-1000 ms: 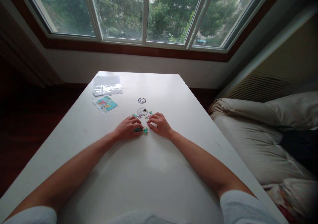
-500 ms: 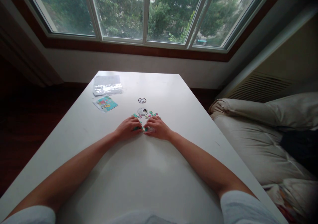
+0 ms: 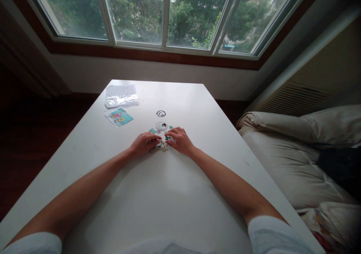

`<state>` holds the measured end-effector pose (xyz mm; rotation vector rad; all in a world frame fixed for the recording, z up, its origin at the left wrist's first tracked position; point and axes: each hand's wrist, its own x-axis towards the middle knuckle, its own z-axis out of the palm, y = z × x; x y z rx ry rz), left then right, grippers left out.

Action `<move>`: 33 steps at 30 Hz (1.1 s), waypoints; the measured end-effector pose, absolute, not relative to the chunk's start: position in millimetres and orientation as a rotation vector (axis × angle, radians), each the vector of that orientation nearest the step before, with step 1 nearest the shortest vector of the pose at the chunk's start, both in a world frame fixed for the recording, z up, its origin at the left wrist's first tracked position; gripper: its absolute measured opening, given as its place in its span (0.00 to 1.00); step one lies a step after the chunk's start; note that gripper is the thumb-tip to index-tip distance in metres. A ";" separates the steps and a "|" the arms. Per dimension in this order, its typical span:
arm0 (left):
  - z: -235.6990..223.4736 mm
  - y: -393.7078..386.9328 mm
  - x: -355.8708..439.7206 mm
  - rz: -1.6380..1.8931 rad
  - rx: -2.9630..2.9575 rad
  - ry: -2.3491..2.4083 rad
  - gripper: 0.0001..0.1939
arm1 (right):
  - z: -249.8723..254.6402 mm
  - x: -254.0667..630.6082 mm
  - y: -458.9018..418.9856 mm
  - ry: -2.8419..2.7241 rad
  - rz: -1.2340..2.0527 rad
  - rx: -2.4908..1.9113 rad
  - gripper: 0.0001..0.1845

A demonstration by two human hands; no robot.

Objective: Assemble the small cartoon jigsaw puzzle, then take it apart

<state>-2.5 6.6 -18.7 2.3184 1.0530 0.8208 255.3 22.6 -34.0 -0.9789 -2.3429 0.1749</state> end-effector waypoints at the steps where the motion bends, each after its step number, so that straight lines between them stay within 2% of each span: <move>1: -18.7 6.5 -2.4 0.830 2.310 1.081 0.13 | -33.8 254.9 22.7 -2.342 0.168 -0.991 0.16; 9: -16.2 10.0 -7.7 0.886 2.282 1.176 0.15 | -32.5 255.6 22.2 -2.320 0.189 -0.986 0.07; 16: -22.7 25.6 -26.3 0.974 2.128 1.529 0.17 | -37.6 255.2 24.9 -2.433 0.174 -0.861 0.14; 23: -27.0 34.7 -38.9 0.920 2.144 1.830 0.09 | -38.2 256.9 24.8 -2.361 0.184 -0.913 0.09; 28: -27.3 35.3 -40.6 0.914 2.289 1.765 0.08 | -38.5 256.9 25.0 -2.325 0.169 -0.947 0.09; 33: -32.4 39.6 -43.7 0.926 2.322 1.735 0.09 | -27.0 252.7 14.5 -2.437 0.212 -0.771 0.14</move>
